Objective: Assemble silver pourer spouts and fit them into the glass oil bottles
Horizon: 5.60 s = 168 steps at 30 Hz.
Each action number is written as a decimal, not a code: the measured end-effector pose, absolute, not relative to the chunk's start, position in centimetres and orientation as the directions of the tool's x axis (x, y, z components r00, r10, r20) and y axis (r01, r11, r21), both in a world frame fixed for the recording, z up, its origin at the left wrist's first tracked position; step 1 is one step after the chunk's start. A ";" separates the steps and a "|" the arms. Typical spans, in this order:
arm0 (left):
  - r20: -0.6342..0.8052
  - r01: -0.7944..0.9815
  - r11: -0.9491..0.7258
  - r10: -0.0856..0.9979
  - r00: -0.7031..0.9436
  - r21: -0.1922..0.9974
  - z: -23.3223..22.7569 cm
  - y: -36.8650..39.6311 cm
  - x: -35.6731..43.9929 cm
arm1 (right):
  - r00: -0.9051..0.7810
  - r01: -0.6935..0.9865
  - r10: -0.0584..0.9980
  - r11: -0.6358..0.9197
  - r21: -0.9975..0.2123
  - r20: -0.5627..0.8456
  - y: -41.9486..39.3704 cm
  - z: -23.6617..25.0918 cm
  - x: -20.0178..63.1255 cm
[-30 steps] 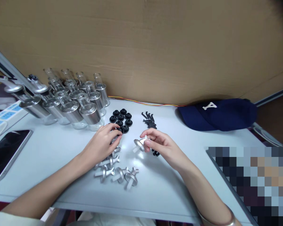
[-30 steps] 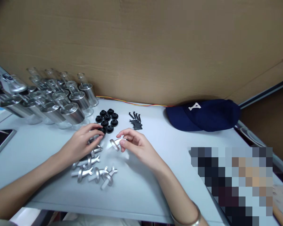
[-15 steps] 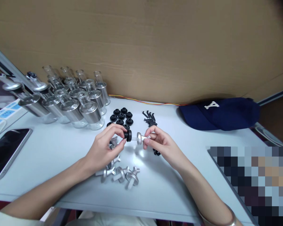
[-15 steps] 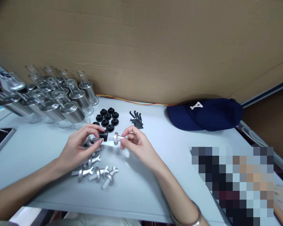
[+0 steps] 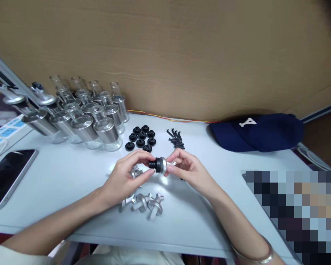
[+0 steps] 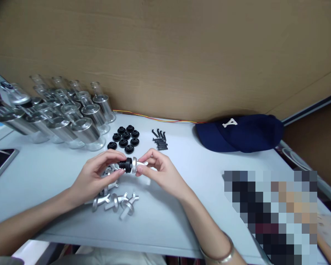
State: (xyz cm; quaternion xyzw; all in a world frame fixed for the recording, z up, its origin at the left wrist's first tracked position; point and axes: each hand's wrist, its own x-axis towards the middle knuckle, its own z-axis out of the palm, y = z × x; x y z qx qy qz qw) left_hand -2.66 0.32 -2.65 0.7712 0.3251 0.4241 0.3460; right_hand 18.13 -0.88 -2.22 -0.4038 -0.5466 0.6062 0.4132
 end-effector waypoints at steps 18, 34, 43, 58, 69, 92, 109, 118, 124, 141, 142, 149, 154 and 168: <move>0.553 0.085 -0.699 0.628 0.548 0.710 -2.0 0.3 -3.0 | -0.480 -0.116 0.873 -0.163 -0.980 -0.088 -1.5 -1.6 18.7; 0.619 0.021 -0.730 0.594 0.513 0.683 -1.7 -0.2 -2.6 | -0.565 -0.156 0.818 -0.234 -0.960 -0.108 -1.7 -1.8 18.7; 0.613 -0.001 -0.714 0.600 0.514 0.700 -1.9 -0.4 -2.5 | -0.583 -0.192 0.805 -0.270 -0.944 -0.112 -1.7 -1.8 18.6; -0.042 -0.098 0.148 0.733 0.679 0.984 -1.5 -0.4 -2.8 | -0.453 -0.243 0.892 -0.128 -0.962 -0.004 -1.3 -2.2 18.3; -0.060 -0.092 0.158 0.754 0.654 0.983 -1.3 -0.5 -2.7 | -0.295 0.001 0.956 -0.015 -1.000 -0.015 -1.3 -1.8 17.5; -0.034 -0.048 0.085 0.768 0.640 0.995 -1.6 -0.2 -2.6 | -0.458 -0.112 0.885 -0.148 -0.983 -0.081 -2.3 -2.3 17.2; -0.054 0.087 0.003 0.805 0.591 0.996 -1.5 -0.6 -2.1 | -0.367 0.142 0.930 0.083 -0.986 0.026 -3.0 -2.2 15.8; -0.024 0.173 -0.091 0.822 0.569 0.981 -1.4 -1.0 -2.3 | -0.373 0.243 0.926 0.157 -0.957 0.058 -3.3 -2.1 15.3; -0.004 0.184 -0.120 0.827 0.563 0.976 -1.5 -1.1 -2.3 | -0.367 0.314 0.929 0.180 -0.932 0.055 -3.4 -2.0 15.5; 0.193 0.126 -0.299 0.830 0.523 0.946 -2.0 -0.6 -2.3 | -0.353 0.282 0.920 0.280 -0.918 0.172 -3.2 -2.1 16.2; 0.223 0.105 -0.315 0.835 0.504 0.943 -2.0 -0.6 -2.3 | -0.345 0.294 0.916 0.312 -0.904 0.204 -3.2 -2.1 16.3; 0.475 0.057 -0.539 0.783 0.402 0.840 -2.1 -0.4 -2.6 | -0.270 0.298 0.857 0.507 -0.809 0.439 -2.7 -2.1 16.7; 0.502 0.081 -0.585 0.752 0.428 0.807 -2.3 -0.2 -2.7 | -0.248 0.332 0.856 0.515 -0.790 0.454 -2.7 -2.2 16.9; 0.458 0.009 -0.533 0.735 0.501 0.846 -2.8 -0.2 -2.8 | -0.230 0.318 0.798 0.603 -0.732 0.557 -2.6 -2.1 17.0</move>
